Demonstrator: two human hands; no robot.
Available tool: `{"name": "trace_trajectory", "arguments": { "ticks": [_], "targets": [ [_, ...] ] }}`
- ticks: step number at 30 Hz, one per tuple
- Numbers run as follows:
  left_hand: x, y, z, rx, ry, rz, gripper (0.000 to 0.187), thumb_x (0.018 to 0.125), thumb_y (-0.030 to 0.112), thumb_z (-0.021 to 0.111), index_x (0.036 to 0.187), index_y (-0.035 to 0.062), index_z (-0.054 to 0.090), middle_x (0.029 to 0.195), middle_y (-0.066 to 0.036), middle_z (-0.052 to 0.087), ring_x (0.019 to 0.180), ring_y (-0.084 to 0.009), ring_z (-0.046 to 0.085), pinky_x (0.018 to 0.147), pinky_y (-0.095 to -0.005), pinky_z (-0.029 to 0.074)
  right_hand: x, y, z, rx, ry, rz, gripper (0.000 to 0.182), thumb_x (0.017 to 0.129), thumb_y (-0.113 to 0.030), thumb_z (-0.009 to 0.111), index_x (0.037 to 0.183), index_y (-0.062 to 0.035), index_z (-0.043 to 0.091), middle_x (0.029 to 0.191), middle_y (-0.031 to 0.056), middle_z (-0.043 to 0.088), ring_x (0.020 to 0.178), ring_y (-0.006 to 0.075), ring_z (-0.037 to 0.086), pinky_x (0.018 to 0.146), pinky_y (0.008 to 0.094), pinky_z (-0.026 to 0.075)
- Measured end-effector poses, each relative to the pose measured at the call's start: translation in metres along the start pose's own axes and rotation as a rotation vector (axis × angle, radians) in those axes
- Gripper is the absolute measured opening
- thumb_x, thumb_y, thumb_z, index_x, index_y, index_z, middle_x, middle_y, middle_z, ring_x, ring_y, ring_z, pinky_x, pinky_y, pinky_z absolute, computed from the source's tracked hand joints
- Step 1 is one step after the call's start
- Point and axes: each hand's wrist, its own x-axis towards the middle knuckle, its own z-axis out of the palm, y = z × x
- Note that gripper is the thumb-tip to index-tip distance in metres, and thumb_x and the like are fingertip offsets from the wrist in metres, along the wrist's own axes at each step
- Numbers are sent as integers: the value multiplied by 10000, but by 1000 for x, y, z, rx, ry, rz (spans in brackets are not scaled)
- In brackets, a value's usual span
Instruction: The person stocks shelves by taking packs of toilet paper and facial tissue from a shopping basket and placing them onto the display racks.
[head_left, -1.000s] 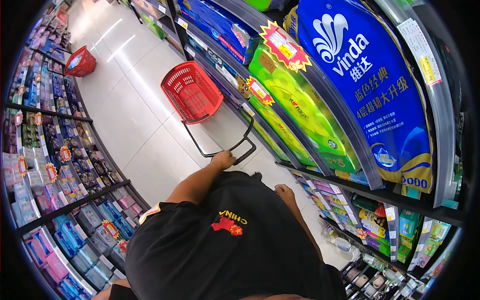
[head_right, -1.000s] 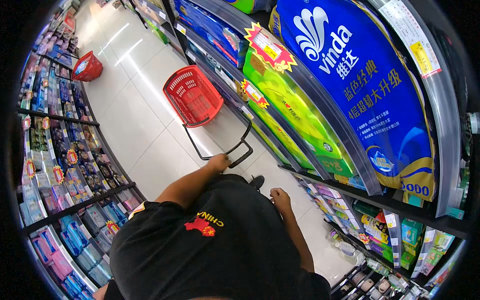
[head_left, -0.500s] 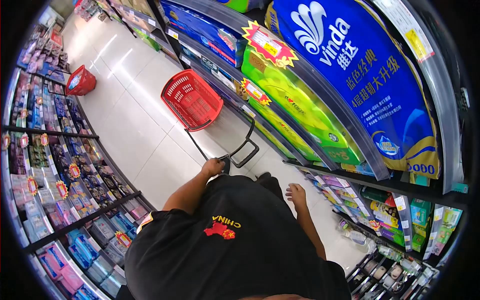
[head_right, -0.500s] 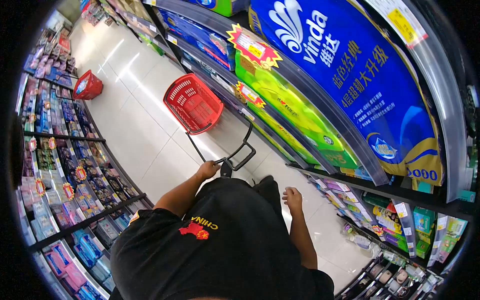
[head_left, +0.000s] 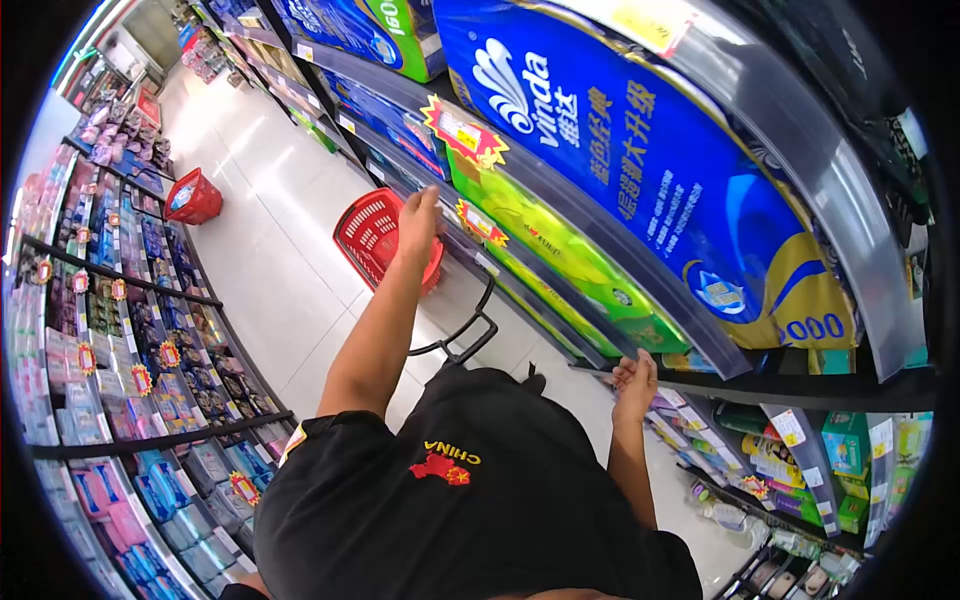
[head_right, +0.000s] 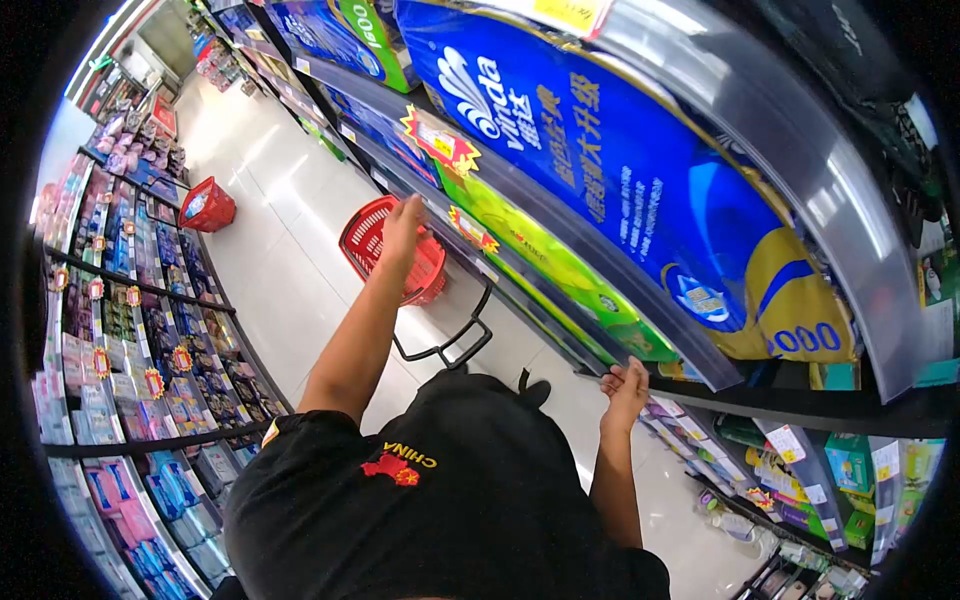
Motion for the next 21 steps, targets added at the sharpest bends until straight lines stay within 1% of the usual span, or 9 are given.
{"name": "trace_trajectory", "arguments": {
  "ticks": [4,8,11,12,15,18,19,20,21],
  "targets": [
    [19,37,25,22,36,91,609,917,445,602,1353,31,505,1278,-118,561,1137,-228,538,819,-396,509,4,-25,-2,31,-4,-2,329,987,-387,525,1203,-142,565,877,42,650,665,115,596,572,252,468],
    [29,64,42,141,1,83,613,906,461,589,1376,76,508,1324,-116,545,1206,-252,509,857,-420,499,1,-30,-2,78,32,26,369,968,-417,537,1222,-149,521,918,59,648,693,138,605,586,269,475],
    [67,47,49,128,34,194,567,923,385,593,1300,-36,551,1229,-163,623,1098,-250,599,886,-344,480,-6,-39,6,143,117,63,427,947,-467,545,1225,-149,479,941,80,645,706,161,612,586,285,479],
    [61,57,53,154,41,163,538,925,350,598,1279,-53,563,1185,-163,649,1091,-241,609,926,-322,459,-8,-42,9,171,143,66,434,946,-472,543,1228,-150,473,946,83,644,708,163,614,585,286,479],
    [109,31,50,223,-23,211,514,909,342,607,1240,-51,585,1160,-182,662,1074,-254,631,924,-326,460,-6,-46,10,243,165,55,451,952,-488,524,1241,-149,458,965,93,643,716,178,621,574,287,483],
    [116,31,54,202,-62,198,540,873,365,647,1227,-39,591,1162,-190,664,1080,-279,637,929,-336,460,5,-54,12,246,194,37,461,961,-524,483,1200,-130,493,949,91,647,714,174,625,565,291,494],
    [124,27,53,261,-47,216,539,833,327,681,1223,-33,585,1156,-198,666,1079,-296,637,928,-341,464,7,-58,13,248,191,47,467,963,-535,468,1183,-124,505,936,87,649,712,172,625,565,289,494],
    [132,22,51,377,-119,442,523,823,292,680,1222,-30,578,1137,-200,670,1074,-300,639,928,-340,467,10,-68,18,249,187,44,477,965,-546,454,1166,-118,518,924,83,650,711,170,625,566,288,495],
    [133,16,53,315,-118,451,479,814,224,662,1211,-28,569,1098,-197,675,1024,-313,655,882,-354,498,11,-72,17,248,184,55,489,966,-556,439,1149,-112,530,912,79,652,709,168,625,566,287,495]
  ]
}}
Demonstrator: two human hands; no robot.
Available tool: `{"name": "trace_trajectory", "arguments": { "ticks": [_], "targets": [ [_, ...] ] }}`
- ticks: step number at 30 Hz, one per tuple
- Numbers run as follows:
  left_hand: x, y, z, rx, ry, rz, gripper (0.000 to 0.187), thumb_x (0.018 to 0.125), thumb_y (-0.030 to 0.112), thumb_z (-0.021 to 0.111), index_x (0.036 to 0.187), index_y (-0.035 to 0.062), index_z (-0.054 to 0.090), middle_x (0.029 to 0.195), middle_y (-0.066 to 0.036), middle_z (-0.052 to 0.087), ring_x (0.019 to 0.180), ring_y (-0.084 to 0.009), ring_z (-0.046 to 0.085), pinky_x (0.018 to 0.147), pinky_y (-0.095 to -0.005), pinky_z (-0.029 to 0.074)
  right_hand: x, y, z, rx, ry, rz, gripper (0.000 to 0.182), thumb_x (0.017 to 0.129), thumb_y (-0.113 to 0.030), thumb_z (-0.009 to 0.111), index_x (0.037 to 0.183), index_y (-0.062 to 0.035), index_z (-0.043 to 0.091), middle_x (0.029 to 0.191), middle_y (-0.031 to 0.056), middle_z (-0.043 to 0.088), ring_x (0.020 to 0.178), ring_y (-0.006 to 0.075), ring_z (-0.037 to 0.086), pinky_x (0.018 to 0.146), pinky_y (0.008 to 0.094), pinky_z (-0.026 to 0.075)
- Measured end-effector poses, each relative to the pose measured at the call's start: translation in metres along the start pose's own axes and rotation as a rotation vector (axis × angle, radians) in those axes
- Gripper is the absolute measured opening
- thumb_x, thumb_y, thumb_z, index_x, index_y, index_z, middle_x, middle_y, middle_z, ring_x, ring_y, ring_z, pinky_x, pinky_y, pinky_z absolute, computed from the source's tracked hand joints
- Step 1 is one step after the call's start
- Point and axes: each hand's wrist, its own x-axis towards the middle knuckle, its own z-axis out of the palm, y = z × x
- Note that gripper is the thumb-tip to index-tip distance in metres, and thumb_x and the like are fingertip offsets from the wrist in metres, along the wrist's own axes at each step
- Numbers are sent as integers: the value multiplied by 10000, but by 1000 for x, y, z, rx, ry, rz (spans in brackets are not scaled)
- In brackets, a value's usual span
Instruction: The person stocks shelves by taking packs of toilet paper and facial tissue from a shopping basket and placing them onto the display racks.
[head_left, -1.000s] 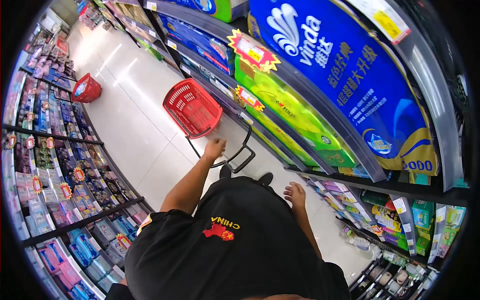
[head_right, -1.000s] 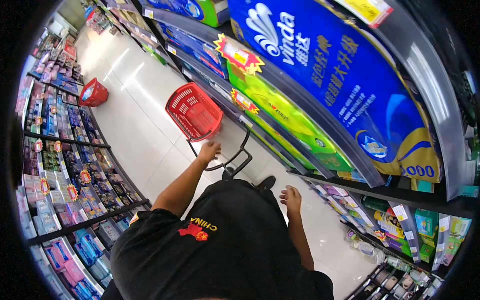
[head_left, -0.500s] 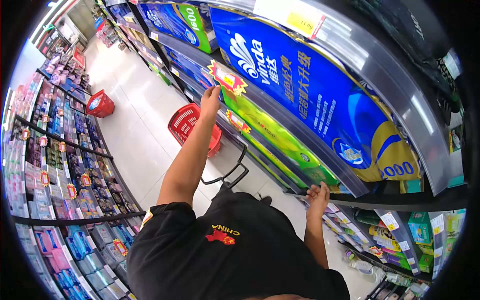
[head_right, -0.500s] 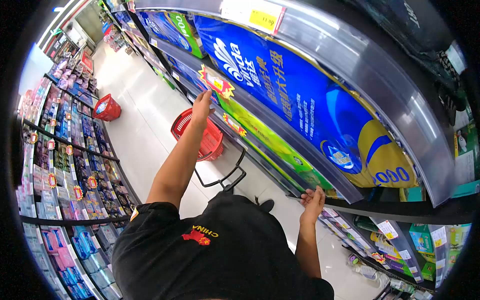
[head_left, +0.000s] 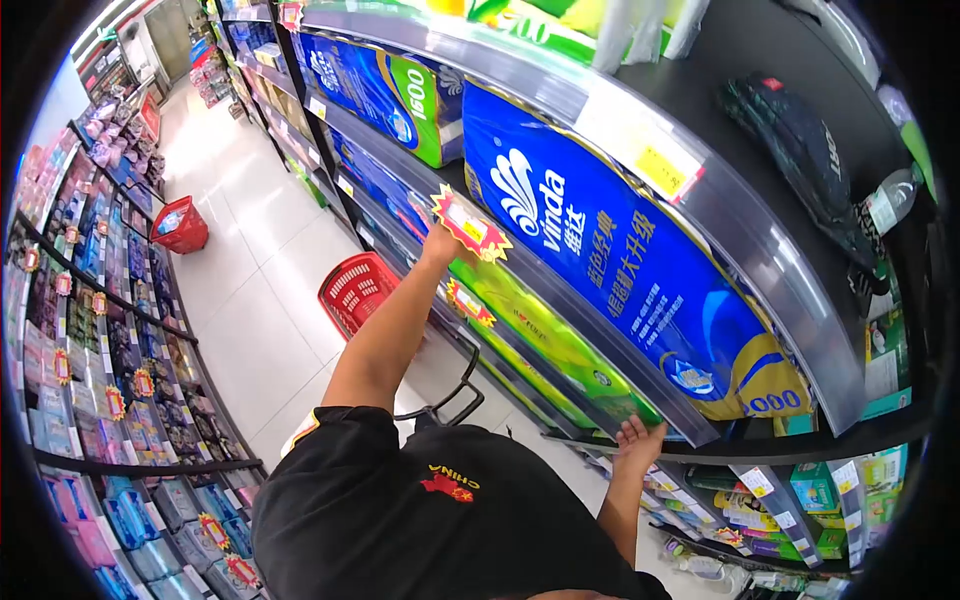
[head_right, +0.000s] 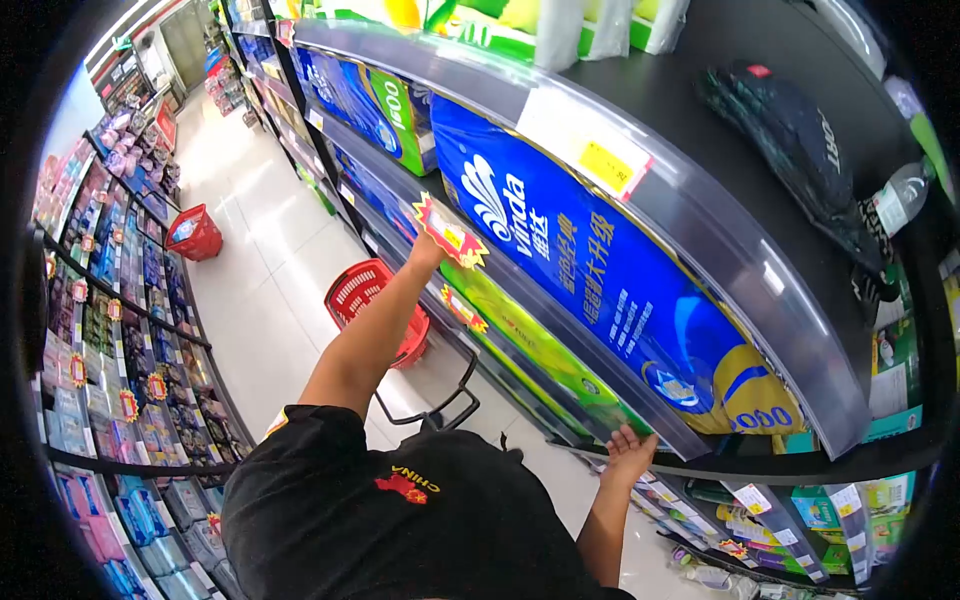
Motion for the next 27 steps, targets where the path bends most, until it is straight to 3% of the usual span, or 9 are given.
{"name": "trace_trajectory", "arguments": {
  "ticks": [3,6,8,13,16,17,20,21,27],
  "targets": [
    [-20,26,-3,-82,-76,-68,448,815,102,607,1228,-47,517,969,-198,685,857,-331,690,733,-386,553,8,0,-1,-30,-55,73,541,969,-596,373,1122,-108,548,873,64,652,712,173,625,577,297,495],
    [-17,12,-4,-285,-139,-171,460,816,-23,537,1253,-101,417,776,-207,669,615,-310,683,555,-394,558,7,3,-3,-49,-98,93,573,964,-627,350,1149,-117,535,882,68,647,720,187,627,596,315,504],
    [-26,21,-9,-377,-137,-249,453,822,-43,530,1247,-115,390,719,-205,655,575,-299,673,547,-389,557,-5,-1,3,-58,-80,94,585,957,-645,353,1167,-128,528,890,74,644,721,193,627,605,321,508],
    [-35,11,-17,-444,-180,-148,426,951,146,576,1264,-91,412,737,-149,657,616,-247,685,592,-357,554,-19,-1,0,-35,-154,110,635,928,-692,383,1247,-150,473,928,88,630,751,198,624,609,321,511],
    [-41,15,-24,-411,-165,-139,463,953,190,601,1267,-98,420,773,-145,672,642,-235,689,661,-323,540,-25,1,-3,-15,-190,126,657,916,-706,400,1297,-171,424,971,104,618,778,208,624,621,326,514],
    [-46,19,-28,-316,-154,-151,496,953,249,620,1262,-98,445,858,-134,684,690,-222,692,746,-299,511,-28,1,-3,-12,-181,133,657,915,-707,398,1301,-176,420,978,106,616,780,210,624,627,329,515],
    [-61,48,-42,-305,-152,-224,501,955,277,620,1264,-88,472,938,-117,677,752,-192,675,786,-292,486,-27,5,-8,26,-185,140,661,916,-711,389,1309,-180,411,996,110,609,784,218,624,648,337,514],
    [-64,49,-46,-240,-156,-253,498,958,282,614,1271,-84,484,1017,-118,660,866,-163,641,792,-290,475,-28,6,-9,45,-192,140,663,916,-712,385,1312,-180,409,1001,112,607,785,220,624,656,339,513],
    [-70,30,-58,-224,-173,-283,484,967,327,573,1303,-16,507,1105,-94,627,1012,-166,573,822,-312,468,-32,5,-8,33,-156,147,731,885,-763,377,1339,-190,400,990,110,600,807,223,608,669,340,493]
  ]
}}
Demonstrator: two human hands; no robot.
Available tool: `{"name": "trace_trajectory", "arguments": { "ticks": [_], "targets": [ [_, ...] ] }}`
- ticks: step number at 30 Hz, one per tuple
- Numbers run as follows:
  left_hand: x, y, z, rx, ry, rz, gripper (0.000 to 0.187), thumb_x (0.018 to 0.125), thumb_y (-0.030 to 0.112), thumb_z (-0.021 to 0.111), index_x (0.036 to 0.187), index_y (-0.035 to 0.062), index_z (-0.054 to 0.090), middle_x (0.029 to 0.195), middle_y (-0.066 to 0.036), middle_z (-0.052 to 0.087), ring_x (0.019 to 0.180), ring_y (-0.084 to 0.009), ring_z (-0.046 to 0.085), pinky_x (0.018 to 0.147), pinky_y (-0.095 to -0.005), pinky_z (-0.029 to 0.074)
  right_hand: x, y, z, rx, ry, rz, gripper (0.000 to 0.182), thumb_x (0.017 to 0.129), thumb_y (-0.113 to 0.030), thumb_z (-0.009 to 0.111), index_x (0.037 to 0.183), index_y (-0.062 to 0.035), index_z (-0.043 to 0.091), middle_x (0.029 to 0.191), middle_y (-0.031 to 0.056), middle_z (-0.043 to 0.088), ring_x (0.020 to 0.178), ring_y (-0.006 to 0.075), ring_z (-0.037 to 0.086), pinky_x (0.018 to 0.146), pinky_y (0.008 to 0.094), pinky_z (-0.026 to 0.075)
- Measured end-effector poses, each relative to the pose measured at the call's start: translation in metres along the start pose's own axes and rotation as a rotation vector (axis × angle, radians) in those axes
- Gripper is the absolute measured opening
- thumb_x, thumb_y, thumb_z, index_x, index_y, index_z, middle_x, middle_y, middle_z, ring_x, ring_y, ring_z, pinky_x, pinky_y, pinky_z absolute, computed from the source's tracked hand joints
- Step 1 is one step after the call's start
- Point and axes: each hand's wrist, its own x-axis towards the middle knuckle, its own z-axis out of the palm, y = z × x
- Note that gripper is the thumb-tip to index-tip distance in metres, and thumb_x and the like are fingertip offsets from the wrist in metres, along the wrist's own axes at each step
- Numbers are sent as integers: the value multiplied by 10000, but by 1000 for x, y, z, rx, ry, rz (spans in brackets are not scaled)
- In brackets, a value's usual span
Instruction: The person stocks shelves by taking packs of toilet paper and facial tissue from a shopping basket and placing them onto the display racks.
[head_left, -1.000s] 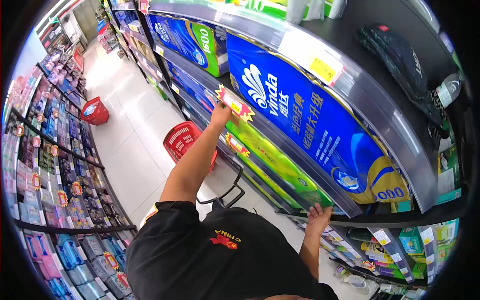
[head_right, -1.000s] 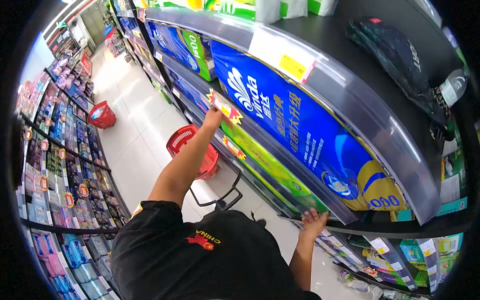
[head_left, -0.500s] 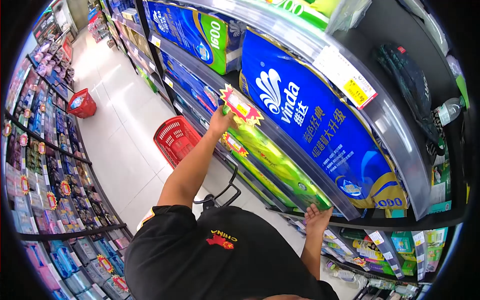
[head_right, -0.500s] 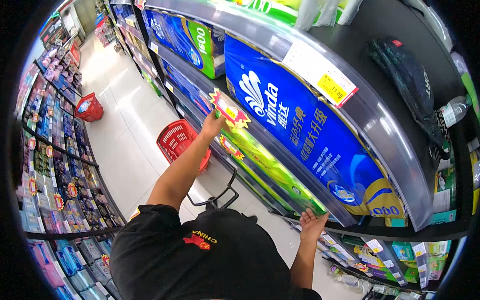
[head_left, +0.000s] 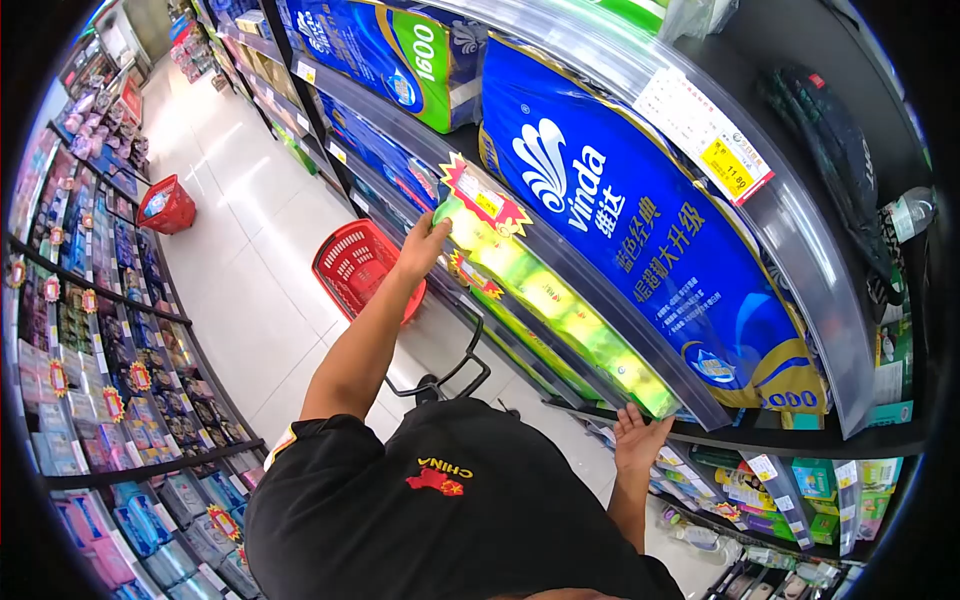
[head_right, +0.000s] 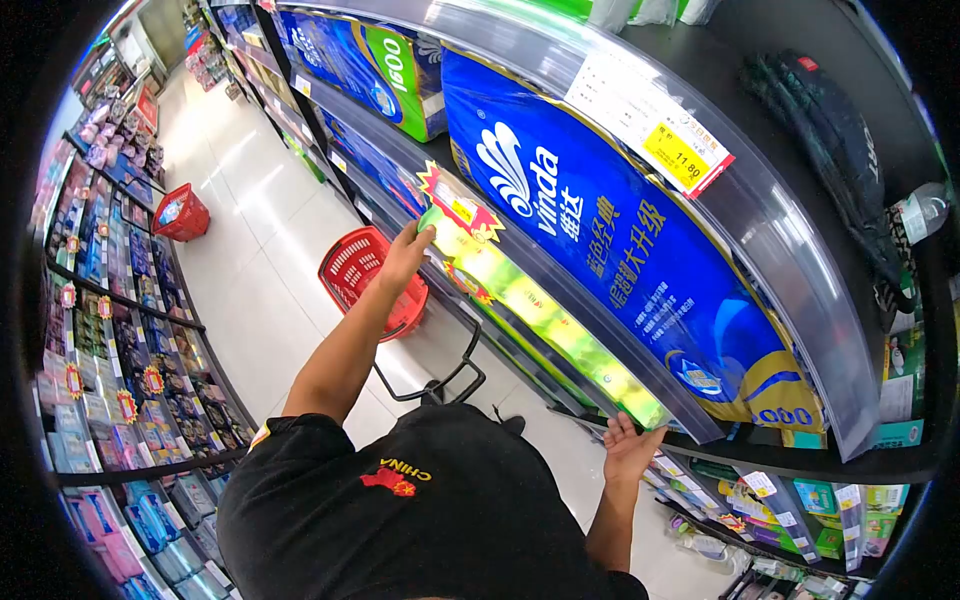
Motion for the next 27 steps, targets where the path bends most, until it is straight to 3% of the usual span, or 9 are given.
{"name": "trace_trajectory", "arguments": {
  "ticks": [7,9,11,14,16,19,20,23,27],
  "targets": [
    [-7,-14,-18,-18,20,-106,511,962,402,537,1312,30,513,1191,-92,583,1103,-215,534,899,-399,460,-5,1,-9,-21,-40,42,745,857,-788,394,1255,-170,516,1069,89,614,873,222,609,645,328,489],
    [-16,-10,-21,-49,44,-122,521,959,425,532,1307,37,516,1189,-91,581,1107,-218,536,919,-399,459,-9,3,-11,-20,-43,30,709,874,-767,393,1245,-179,531,1111,44,624,908,215,620,611,334,489],
    [-22,-2,-22,-64,67,-204,638,950,500,516,1352,6,486,1273,-132,559,1186,-249,516,1000,-412,427,-14,4,-5,5,-26,31,678,891,-744,394,1244,-181,531,1129,18,628,943,207,628,596,334,489],
    [-17,-17,-31,-193,9,-241,782,932,583,510,1396,-44,444,1359,-180,527,1249,-282,501,1053,-416,390,-12,13,-9,114,-74,80,633,933,-672,402,1318,-182,518,1257,7,603,1071,214,612,714,369,540],
    [-19,-20,-33,-203,15,-297,785,924,602,512,1387,-29,464,1347,-174,539,1230,-276,520,1045,-415,399,-3,25,-24,141,-147,101,640,943,-655,397,1360,-183,511,1331,8,574,1136,225,588,845,383,538],
    [-19,-20,-35,-210,65,-395,692,927,541,528,1347,-8,512,1297,-155,581,1158,-265,576,997,-410,441,1,31,-37,97,-130,136,656,932,-674,397,1357,-188,516,1340,4,567,1161,231,574,865,400,525],
    [-19,-19,-35,-199,68,-410,662,928,515,532,1337,-6,521,1274,-150,597,1131,-263,592,973,-408,458,1,29,-39,60,-89,174,683,918,-701,391,1366,-200,512,1350,5,562,1195,241,548,910,445,487],
    [-14,-18,-35,-192,47,-463,574,927,435,542,1302,1,553,1193,-130,643,1058,-254,628,896,-400,499,3,25,-37,19,-103,195,695,908,-718,392,1373,-215,509,1351,9,563,1217,243,522,943,486,442],
    [1,-42,-44,-187,47,-498,499,923,382,553,1251,10,603,1115,-103,676,1002,-231,646,812,-388,526,11,25,-47,-59,-138,214,693,893,-713,430,1365,-212,512,1356,12,559,1217,236,513,925,459,431]
  ]
}}
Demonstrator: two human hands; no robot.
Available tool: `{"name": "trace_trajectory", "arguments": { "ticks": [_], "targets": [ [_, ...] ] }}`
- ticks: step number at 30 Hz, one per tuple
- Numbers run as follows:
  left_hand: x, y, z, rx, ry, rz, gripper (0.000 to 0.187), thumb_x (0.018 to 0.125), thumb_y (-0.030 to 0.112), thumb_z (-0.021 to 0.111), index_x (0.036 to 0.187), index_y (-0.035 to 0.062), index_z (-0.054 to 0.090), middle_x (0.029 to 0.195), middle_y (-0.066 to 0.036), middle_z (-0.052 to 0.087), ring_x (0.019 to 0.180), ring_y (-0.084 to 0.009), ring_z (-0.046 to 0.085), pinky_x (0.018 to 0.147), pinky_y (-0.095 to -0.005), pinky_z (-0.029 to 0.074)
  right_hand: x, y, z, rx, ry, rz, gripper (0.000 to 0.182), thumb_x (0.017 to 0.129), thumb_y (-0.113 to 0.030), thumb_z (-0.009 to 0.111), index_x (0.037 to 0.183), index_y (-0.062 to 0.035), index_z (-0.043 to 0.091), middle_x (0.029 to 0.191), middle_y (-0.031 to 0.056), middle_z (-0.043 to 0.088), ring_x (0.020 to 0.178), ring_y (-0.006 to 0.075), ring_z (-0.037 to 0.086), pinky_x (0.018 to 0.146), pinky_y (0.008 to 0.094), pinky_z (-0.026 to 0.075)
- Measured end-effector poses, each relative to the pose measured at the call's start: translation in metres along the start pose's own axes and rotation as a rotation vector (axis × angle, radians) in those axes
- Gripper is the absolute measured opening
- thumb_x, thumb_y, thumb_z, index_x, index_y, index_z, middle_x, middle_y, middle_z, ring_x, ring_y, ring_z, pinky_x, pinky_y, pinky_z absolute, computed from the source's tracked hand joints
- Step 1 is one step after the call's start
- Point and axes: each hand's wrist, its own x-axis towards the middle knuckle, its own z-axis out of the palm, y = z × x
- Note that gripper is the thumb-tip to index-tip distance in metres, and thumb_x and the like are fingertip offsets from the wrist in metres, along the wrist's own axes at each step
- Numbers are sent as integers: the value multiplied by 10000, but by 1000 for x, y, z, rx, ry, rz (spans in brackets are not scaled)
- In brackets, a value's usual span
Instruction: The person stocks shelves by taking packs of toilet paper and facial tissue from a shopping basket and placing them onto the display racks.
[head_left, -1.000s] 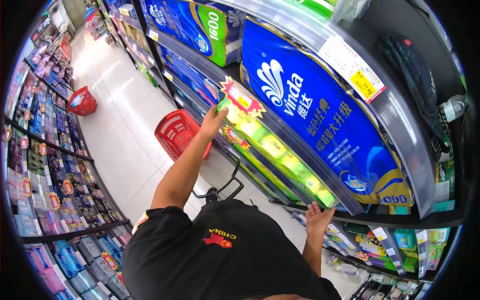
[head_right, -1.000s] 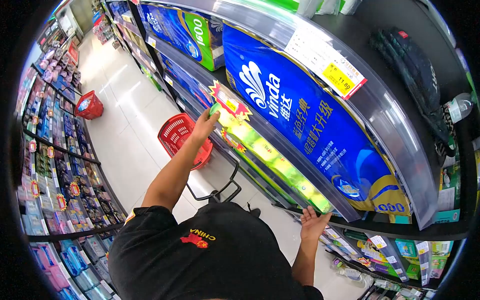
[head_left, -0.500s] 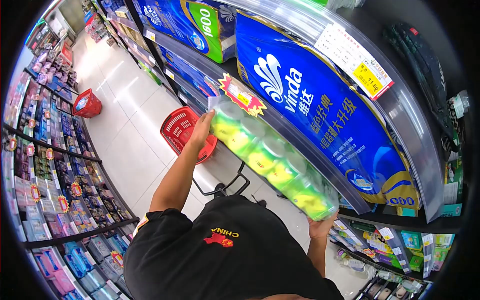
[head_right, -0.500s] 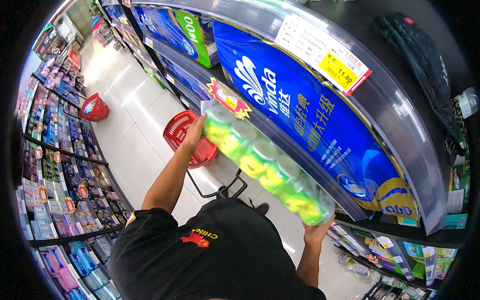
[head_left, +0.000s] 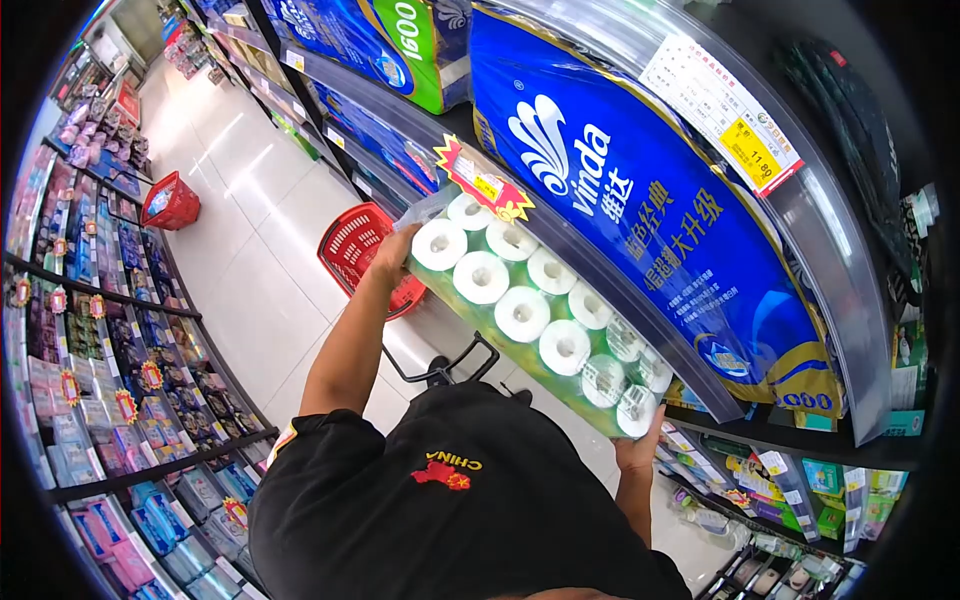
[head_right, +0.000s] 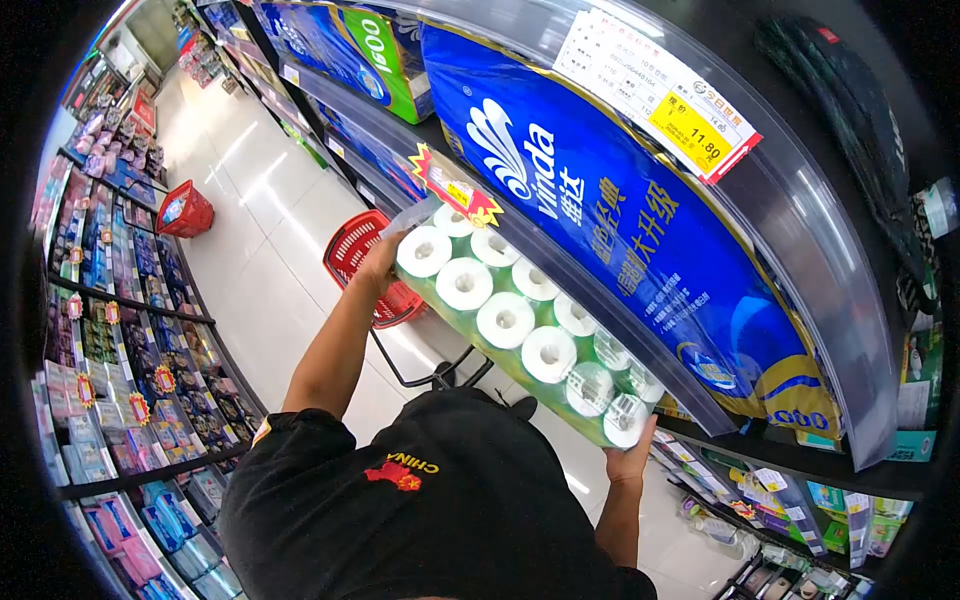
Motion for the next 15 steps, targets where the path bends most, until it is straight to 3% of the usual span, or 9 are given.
{"name": "trace_trajectory", "arguments": {
  "ticks": [3,6,12,15],
  "targets": [
    [-8,1,-1,63,43,22,463,928,358,550,1218,6,631,1110,-91,677,1009,-218,644,831,-379,522,3,4,-7,-64,-40,0,564,920,-587,487,1300,-177,555,1257,18,619,1154,233,577,959,471,432],
    [-16,-2,-1,13,25,51,430,949,323,534,1206,-5,640,1118,-94,675,1000,-208,644,857,-374,516,14,13,-20,-80,-32,-36,558,891,-571,521,1286,-178,570,1248,11,631,1134,213,579,918,443,441],
    [-33,-14,-18,-409,-84,143,344,978,277,532,1168,5,622,1112,-92,672,1002,-212,643,912,-368,504,4,17,-14,77,-41,-240,444,924,-370,549,1228,-48,569,1174,79,649,1095,216,612,968,356,454],
    [-70,-2,-37,-506,-94,158,411,942,320,573,1208,8,545,1131,-123,650,1015,-234,644,916,-377,519,-9,15,-12,51,-57,-242,435,929,-357,536,1229,-44,567,1160,82,652,1087,227,617,963,364,462]
  ]
}}
